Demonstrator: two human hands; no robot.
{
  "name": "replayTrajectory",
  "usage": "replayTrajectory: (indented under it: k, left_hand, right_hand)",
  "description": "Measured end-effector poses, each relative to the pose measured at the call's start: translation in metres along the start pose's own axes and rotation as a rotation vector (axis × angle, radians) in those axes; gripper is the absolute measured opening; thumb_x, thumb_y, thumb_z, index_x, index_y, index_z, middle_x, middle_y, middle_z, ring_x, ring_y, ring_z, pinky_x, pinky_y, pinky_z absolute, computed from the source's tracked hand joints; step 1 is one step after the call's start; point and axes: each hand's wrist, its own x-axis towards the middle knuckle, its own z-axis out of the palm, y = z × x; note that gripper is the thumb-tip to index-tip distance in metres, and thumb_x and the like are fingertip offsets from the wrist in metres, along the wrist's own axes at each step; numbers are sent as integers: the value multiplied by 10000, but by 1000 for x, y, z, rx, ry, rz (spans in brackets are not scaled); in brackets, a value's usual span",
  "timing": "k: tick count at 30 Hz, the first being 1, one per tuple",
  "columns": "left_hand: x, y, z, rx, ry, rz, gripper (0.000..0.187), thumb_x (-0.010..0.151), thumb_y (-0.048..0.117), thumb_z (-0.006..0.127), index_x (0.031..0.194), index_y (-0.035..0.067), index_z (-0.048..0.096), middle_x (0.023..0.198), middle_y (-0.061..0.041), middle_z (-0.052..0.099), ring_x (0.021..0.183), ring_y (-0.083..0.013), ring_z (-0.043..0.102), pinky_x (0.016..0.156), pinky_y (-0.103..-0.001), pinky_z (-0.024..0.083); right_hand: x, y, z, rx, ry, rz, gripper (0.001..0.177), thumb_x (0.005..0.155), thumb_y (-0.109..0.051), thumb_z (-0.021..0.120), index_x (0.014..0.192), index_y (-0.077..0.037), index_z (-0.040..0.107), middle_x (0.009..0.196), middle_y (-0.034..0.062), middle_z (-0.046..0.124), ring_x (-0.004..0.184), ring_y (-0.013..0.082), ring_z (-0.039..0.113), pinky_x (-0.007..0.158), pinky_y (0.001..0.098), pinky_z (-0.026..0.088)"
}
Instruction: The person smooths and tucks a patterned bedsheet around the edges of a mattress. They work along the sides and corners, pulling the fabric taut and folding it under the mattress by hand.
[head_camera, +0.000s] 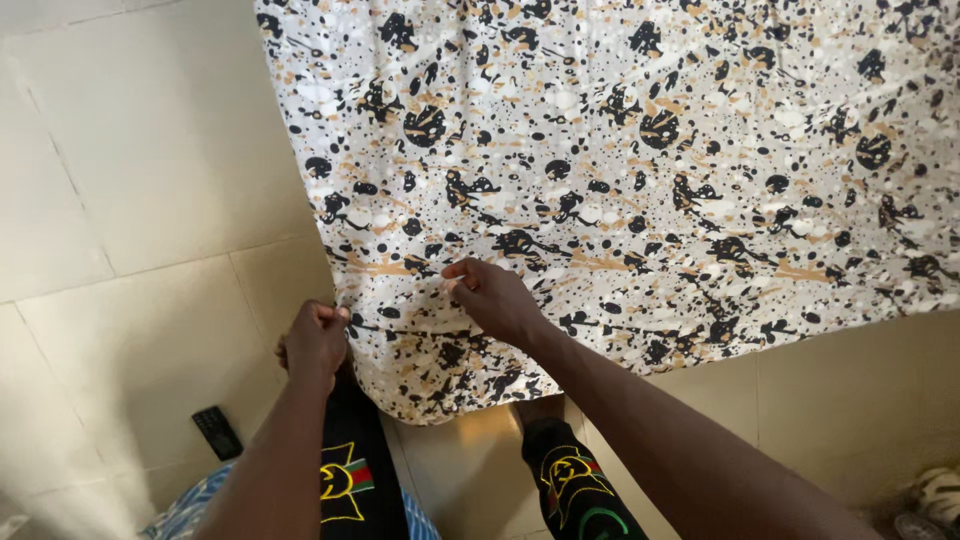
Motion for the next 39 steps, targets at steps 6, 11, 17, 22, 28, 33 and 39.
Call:
replayTrajectory:
  k: [6, 11, 17, 22, 28, 33, 39]
  left_hand:
    - [50, 18, 0, -277, -135, 82, 394, 1053, 353, 523, 1307, 77, 643, 1151, -179, 690, 1030, -361, 673, 903, -485, 506]
    - [67, 76, -41, -214, 56, 293, 353, 970, 366, 575, 1164, 91, 680, 1122, -143, 746, 1052, -331, 714, 932, -455, 540]
    - [70, 111, -83, 288, -130, 302, 295, 1043, 309, 549, 1142, 46, 641, 1104, -228, 723, 1047, -410, 688, 904, -529, 527]
    - [80, 115, -94, 32, -102, 427, 323, 953, 250, 600, 1200, 44, 574, 1093, -214, 713, 1016, -405, 683, 863, -519, 529]
    - [87, 128, -125, -24, -130, 439, 316, 983, 434, 622, 1048, 127, 663, 1003, -100, 760, 971, -329, 724, 856, -478, 544]
    - [99, 140, -140, 235, -160, 545, 270, 980, 440, 654, 1058, 183, 683, 990, -108, 756, 962, -342, 724, 823, -493, 562]
    - [105, 148, -145, 255, -241, 405, 238, 939, 495, 666, 1058, 295, 718, 1056, -62, 748, 1025, -312, 715, 853, -485, 559]
  right_hand:
    - [10, -16, 29, 50, 126, 65, 416, 952, -297, 597, 1329, -125, 641, 1062, 128, 760, 907, 240, 741, 799, 388, 589]
    - [26, -41, 74, 168, 248, -1, 453, 952, -252, 600, 1372, -81, 591, 1119, 120, 753, 962, 224, 733, 846, 365, 586]
    - [43, -79, 101, 139, 304, 126, 416, 932, -284, 647, 1288, -73, 618, 1032, 145, 747, 904, 242, 719, 813, 380, 582]
    - [57, -100, 111, 136, 478, -23, 422, 956, -254, 628, 1336, -74, 586, 1130, 144, 649, 971, 255, 701, 832, 378, 584]
    - [65, -127, 129, -43, 704, 23, 452, 927, -219, 658, 1353, -81, 600, 1120, 160, 635, 1034, 307, 655, 893, 422, 537]
    - [70, -137, 134, -140, 723, 51, 451, 900, -210, 680, 1324, -69, 621, 1176, 174, 652, 1083, 325, 634, 936, 453, 505]
    - [81, -140, 126, -134, 635, 192, 461, 905, -222, 658, 1344, -88, 617, 1175, 163, 646, 1075, 290, 649, 956, 433, 517]
